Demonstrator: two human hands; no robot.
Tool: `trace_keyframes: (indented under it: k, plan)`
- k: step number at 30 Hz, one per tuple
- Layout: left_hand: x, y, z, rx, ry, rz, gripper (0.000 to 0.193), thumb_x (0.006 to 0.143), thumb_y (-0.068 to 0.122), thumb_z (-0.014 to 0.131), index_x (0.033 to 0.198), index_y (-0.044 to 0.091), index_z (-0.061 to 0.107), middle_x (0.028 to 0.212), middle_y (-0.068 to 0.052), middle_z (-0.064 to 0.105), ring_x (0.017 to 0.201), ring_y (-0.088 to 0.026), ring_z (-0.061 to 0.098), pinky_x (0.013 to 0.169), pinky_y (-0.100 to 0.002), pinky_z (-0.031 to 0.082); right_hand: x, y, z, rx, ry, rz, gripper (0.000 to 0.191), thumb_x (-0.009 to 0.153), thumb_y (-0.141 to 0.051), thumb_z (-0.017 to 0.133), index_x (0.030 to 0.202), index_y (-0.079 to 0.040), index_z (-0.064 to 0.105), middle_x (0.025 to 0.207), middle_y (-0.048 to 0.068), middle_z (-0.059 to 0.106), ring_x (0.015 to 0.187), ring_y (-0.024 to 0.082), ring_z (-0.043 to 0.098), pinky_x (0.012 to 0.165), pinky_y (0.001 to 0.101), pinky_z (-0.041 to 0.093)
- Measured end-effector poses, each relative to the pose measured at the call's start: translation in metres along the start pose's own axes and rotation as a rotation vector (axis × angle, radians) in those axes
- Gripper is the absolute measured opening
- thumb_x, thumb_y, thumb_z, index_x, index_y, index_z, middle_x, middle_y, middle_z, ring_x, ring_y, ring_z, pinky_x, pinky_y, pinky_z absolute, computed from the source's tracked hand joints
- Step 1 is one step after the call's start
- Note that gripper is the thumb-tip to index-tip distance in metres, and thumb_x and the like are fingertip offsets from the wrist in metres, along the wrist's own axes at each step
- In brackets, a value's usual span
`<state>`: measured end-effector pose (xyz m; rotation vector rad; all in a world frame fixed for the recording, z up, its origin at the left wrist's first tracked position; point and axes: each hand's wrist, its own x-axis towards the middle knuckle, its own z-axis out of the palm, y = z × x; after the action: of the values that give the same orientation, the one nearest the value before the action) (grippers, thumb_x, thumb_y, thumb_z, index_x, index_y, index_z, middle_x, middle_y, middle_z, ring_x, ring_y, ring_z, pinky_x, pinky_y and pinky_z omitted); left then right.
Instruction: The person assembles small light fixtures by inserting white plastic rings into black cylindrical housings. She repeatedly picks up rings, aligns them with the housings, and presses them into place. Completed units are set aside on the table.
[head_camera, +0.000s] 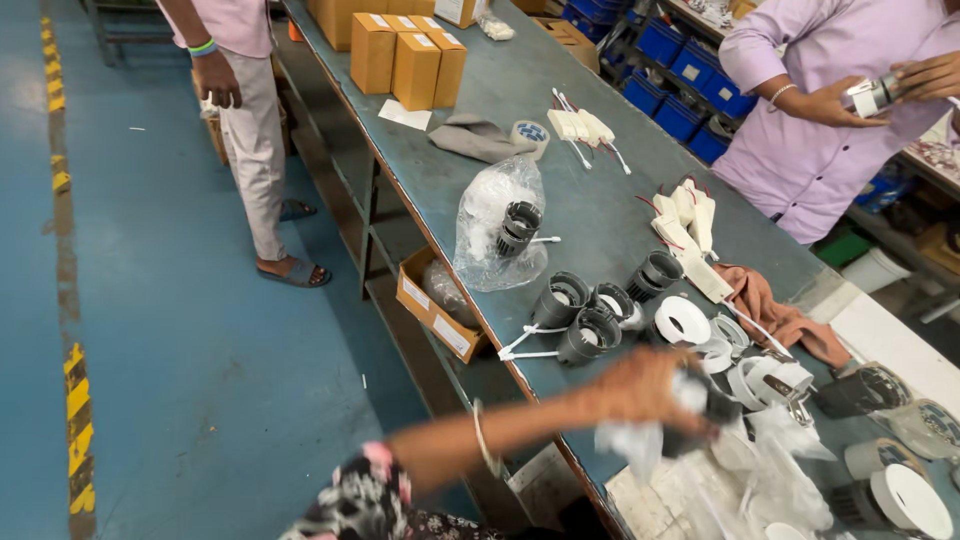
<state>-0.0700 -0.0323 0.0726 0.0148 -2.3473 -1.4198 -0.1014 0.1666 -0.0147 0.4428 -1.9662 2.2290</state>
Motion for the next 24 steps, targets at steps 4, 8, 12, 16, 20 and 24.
trace_keyframes:
  k: [4, 8, 12, 16, 20, 24]
  plan:
    - [-0.04, -0.013, 0.07, -0.056, 0.011, -0.077, 0.098, 0.06, 0.064, 0.085, 0.139, 0.012, 0.058, 0.118, -0.013, 0.072, 0.114, -0.033, 0.067, 0.097, -0.043, 0.053, -0.04, -0.038, -0.023, 0.245, -0.003, 0.117, 0.026, 0.104, -0.01, 0.058, 0.128, 0.001, 0.062, 0.118, 0.015, 0.07, 0.107, 0.028, 0.068, 0.092, 0.0387, 0.053]
    - [-0.056, -0.016, 0.114, 0.013, 0.073, -0.078, 0.092, 0.065, 0.052, 0.088, 0.141, 0.015, 0.053, 0.127, -0.011, 0.066, 0.121, -0.031, 0.062, 0.097, -0.045, 0.05, -0.095, -0.073, -0.058, 0.424, 0.024, 0.18, 0.028, 0.104, -0.011, 0.058, 0.129, 0.001, 0.06, 0.119, 0.015, 0.07, 0.107, 0.027, 0.068, 0.091, 0.0391, 0.054]
    - [-0.067, -0.017, 0.111, 0.045, 0.076, -0.018, 0.088, 0.07, 0.049, 0.088, 0.142, 0.013, 0.052, 0.131, -0.01, 0.066, 0.123, -0.032, 0.062, 0.1, -0.044, 0.05, -0.136, -0.085, -0.067, 0.531, 0.095, 0.211, 0.03, 0.103, -0.012, 0.057, 0.13, 0.001, 0.059, 0.12, 0.014, 0.069, 0.108, 0.026, 0.068, 0.09, 0.0394, 0.055]
    - [-0.066, -0.009, 0.079, 0.094, -0.051, -0.162, 0.093, 0.064, 0.049, 0.088, 0.145, 0.022, 0.051, 0.132, -0.009, 0.066, 0.121, -0.029, 0.063, 0.1, -0.04, 0.051, -0.155, -0.103, -0.076, 0.56, 0.16, 0.2, 0.031, 0.103, -0.013, 0.057, 0.131, 0.001, 0.058, 0.121, 0.013, 0.069, 0.108, 0.026, 0.068, 0.089, 0.0398, 0.056]
    - [-0.068, -0.002, 0.051, 0.079, -0.084, -0.129, 0.086, 0.07, 0.044, 0.087, 0.146, 0.021, 0.053, 0.135, -0.01, 0.066, 0.124, -0.031, 0.062, 0.103, -0.04, 0.048, -0.165, -0.11, -0.078, 0.591, 0.244, 0.218, 0.033, 0.102, -0.013, 0.057, 0.132, 0.001, 0.057, 0.121, 0.013, 0.069, 0.109, 0.025, 0.068, 0.088, 0.0401, 0.056]
    - [-0.07, 0.008, 0.046, 0.105, -0.032, 0.011, 0.087, 0.068, 0.043, 0.089, 0.142, 0.014, 0.055, 0.134, -0.014, 0.065, 0.121, -0.033, 0.062, 0.101, -0.042, 0.048, -0.173, -0.088, -0.055, 0.705, 0.33, 0.303, 0.026, 0.106, -0.014, 0.057, 0.13, -0.001, 0.057, 0.121, 0.011, 0.068, 0.109, 0.023, 0.067, 0.087, 0.0392, 0.056]
